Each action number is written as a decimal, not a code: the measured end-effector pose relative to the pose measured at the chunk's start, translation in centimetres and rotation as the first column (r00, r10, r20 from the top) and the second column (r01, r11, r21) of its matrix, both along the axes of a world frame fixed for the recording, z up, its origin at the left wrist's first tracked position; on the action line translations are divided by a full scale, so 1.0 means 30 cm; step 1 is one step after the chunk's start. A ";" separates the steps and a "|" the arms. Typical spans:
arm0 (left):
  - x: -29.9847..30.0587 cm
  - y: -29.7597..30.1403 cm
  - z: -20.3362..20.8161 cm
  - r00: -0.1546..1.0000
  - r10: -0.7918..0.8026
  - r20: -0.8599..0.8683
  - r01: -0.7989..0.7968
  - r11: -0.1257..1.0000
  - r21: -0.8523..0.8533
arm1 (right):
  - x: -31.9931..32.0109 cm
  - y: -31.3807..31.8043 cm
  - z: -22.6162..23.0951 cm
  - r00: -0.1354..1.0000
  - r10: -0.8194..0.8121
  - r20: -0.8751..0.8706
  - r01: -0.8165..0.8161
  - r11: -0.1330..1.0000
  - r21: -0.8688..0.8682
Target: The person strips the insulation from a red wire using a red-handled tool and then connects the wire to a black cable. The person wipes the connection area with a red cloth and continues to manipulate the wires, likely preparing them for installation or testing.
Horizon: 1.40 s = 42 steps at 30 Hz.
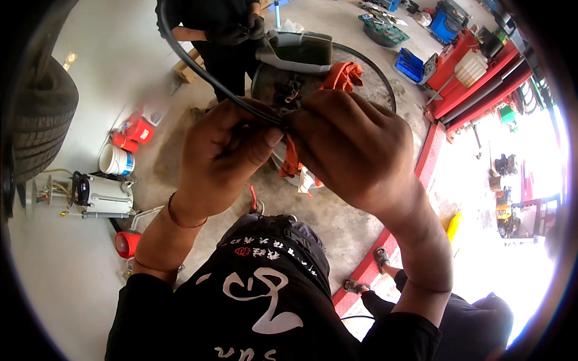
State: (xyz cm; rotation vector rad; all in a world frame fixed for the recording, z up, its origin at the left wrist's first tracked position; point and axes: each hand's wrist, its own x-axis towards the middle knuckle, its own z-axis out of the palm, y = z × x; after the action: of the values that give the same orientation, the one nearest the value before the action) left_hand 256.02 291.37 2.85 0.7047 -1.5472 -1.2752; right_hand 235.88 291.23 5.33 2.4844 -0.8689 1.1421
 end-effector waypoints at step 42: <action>0.048 -0.069 -0.001 0.941 0.220 0.256 0.019 0.724 -0.690 | 0.023 0.009 -0.075 0.340 -0.489 0.804 -0.938 -0.235 0.254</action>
State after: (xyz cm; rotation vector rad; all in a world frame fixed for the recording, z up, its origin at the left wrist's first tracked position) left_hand 257.46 289.31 2.82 0.5032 -2.0448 -0.4194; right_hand 236.58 291.50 3.08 2.9799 -1.9699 3.6782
